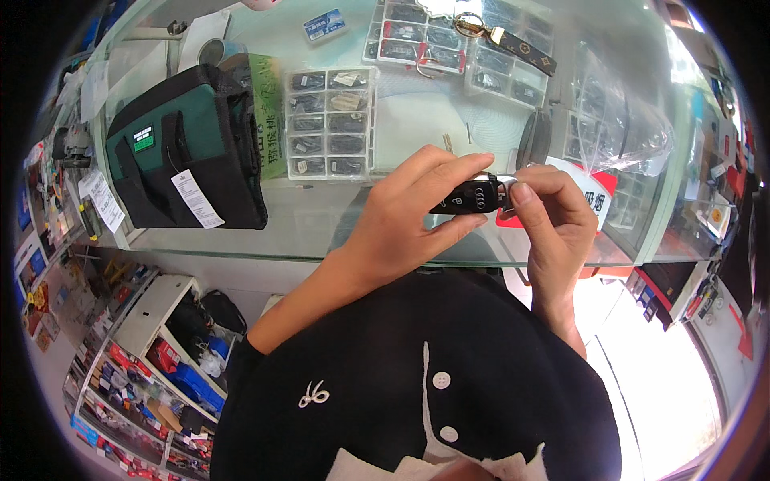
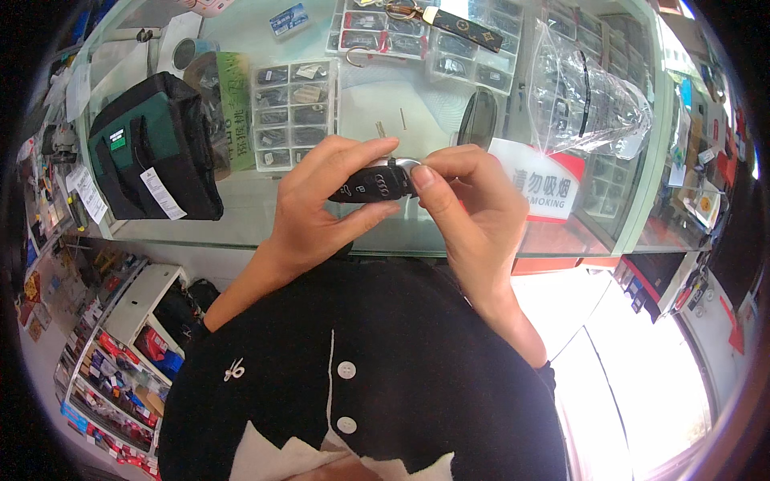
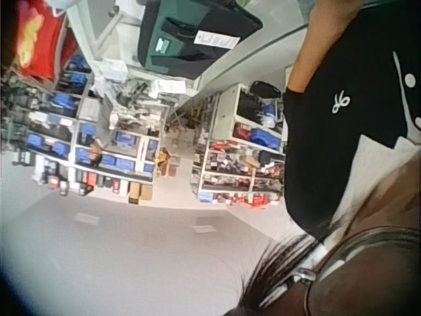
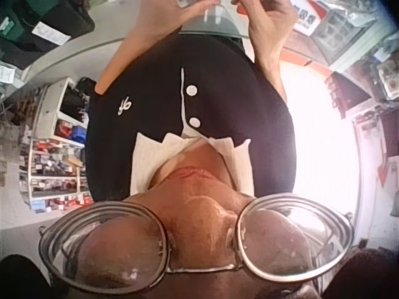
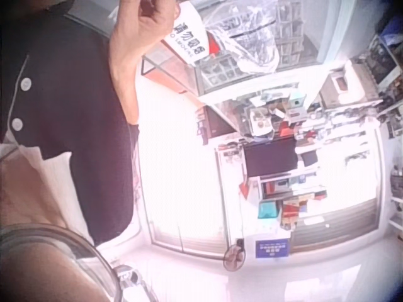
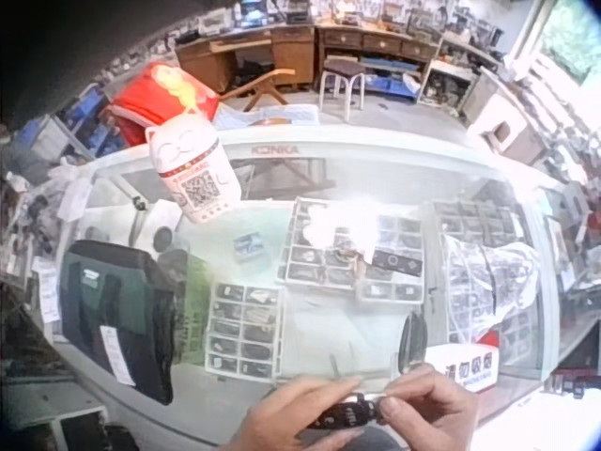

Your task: The person uses a key cutting machine to cut a key, then moves to a counter to assemble a car key fob. They insert the cut key into the fob housing, attach a keyring, and secure the casing.

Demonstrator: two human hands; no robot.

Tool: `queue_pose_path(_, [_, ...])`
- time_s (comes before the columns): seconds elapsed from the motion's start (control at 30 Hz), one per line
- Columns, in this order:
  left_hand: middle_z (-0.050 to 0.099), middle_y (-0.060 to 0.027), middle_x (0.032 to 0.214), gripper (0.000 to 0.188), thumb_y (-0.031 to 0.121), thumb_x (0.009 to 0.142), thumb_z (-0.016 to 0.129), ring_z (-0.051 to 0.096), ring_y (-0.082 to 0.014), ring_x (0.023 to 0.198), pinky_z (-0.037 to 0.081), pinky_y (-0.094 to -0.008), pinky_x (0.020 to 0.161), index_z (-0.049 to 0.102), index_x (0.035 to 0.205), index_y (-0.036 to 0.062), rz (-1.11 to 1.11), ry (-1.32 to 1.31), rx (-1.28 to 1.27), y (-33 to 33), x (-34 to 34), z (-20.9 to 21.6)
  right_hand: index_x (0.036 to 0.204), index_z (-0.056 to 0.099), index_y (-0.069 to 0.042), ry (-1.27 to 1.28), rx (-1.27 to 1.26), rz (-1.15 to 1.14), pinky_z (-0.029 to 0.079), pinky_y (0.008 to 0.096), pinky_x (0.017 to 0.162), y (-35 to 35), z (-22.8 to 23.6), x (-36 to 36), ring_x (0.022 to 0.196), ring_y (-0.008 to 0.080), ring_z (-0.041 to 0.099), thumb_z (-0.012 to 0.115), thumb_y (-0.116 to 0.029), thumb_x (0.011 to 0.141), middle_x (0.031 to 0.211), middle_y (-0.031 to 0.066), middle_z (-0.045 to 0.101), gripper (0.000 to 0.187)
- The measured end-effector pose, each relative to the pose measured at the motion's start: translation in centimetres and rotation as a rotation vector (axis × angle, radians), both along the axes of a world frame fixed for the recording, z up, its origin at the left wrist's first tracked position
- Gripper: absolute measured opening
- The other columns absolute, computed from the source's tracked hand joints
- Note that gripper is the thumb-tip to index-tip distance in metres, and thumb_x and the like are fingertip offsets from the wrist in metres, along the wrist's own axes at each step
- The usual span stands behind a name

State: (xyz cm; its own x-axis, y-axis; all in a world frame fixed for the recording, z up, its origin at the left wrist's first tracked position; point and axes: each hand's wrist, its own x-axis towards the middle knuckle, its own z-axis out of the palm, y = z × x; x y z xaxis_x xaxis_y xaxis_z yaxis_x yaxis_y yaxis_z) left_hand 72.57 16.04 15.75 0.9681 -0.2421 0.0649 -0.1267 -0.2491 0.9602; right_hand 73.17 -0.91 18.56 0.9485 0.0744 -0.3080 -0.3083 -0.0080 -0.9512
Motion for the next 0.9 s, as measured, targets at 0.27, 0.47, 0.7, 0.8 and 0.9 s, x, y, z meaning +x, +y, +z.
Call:
queue_pose_path(0.27, [0.052,-0.0095,0.086,0.05,0.004,0.068,0.069,0.055,-0.0221,0.071,0.045,-0.0291,0.062,0.053,0.116,0.0045,0.001,-0.047,0.042,-0.3,0.0,0.1,0.086,0.053,0.004,0.018,0.051,-0.011,0.043,0.0219,0.061,0.1,-0.4,-0.1,0.068,0.0109,0.052,0.059,-0.006,0.084,0.082,0.0089,0.056,0.011])
queue_pose_path(0.47, [0.052,-0.0104,0.086,0.048,0.005,0.07,0.068,0.055,-0.0235,0.071,0.045,-0.0301,0.061,0.052,0.115,0.0022,-0.028,-0.058,0.051,-0.3,0.4,0.2,0.086,0.052,0.004,0.047,0.081,-0.026,0.044,0.0231,0.061,0.0,-0.6,-0.1,0.067,0.0124,0.053,0.059,-0.008,0.085,0.082,0.0101,0.055,0.015])
queue_pose_path(0.7, [0.056,-0.0091,0.086,0.052,0.005,0.065,0.071,0.057,-0.0201,0.075,0.046,-0.0281,0.064,0.056,0.115,0.0055,-0.004,0.03,0.101,-0.6,0.5,1.0,0.083,0.053,0.004,0.159,0.143,-0.068,0.044,0.0236,0.06,-0.4,-0.7,0.4,0.064,0.0131,0.056,0.059,-0.014,0.086,0.077,0.0089,0.058,0.019])
queue_pose_path(0.8, [0.056,-0.0093,0.086,0.052,0.005,0.065,0.07,0.057,-0.0201,0.075,0.046,-0.0282,0.064,0.055,0.116,0.0054,-0.009,0.019,0.125,-0.6,0.6,1.2,0.083,0.053,0.004,0.181,0.152,-0.069,0.044,0.0234,0.06,-0.4,-0.7,0.5,0.063,0.013,0.056,0.058,-0.015,0.086,0.076,0.0084,0.058,0.019])
queue_pose_path(0.9, [0.056,-0.0095,0.086,0.053,0.004,0.066,0.07,0.057,-0.0202,0.074,0.047,-0.0283,0.063,0.054,0.116,0.0053,-0.021,0.032,0.147,-0.5,0.5,1.4,0.083,0.054,0.004,0.197,0.16,-0.07,0.044,0.0235,0.06,-0.3,-0.7,0.5,0.063,0.013,0.056,0.058,-0.014,0.086,0.076,0.0086,0.058,0.018])
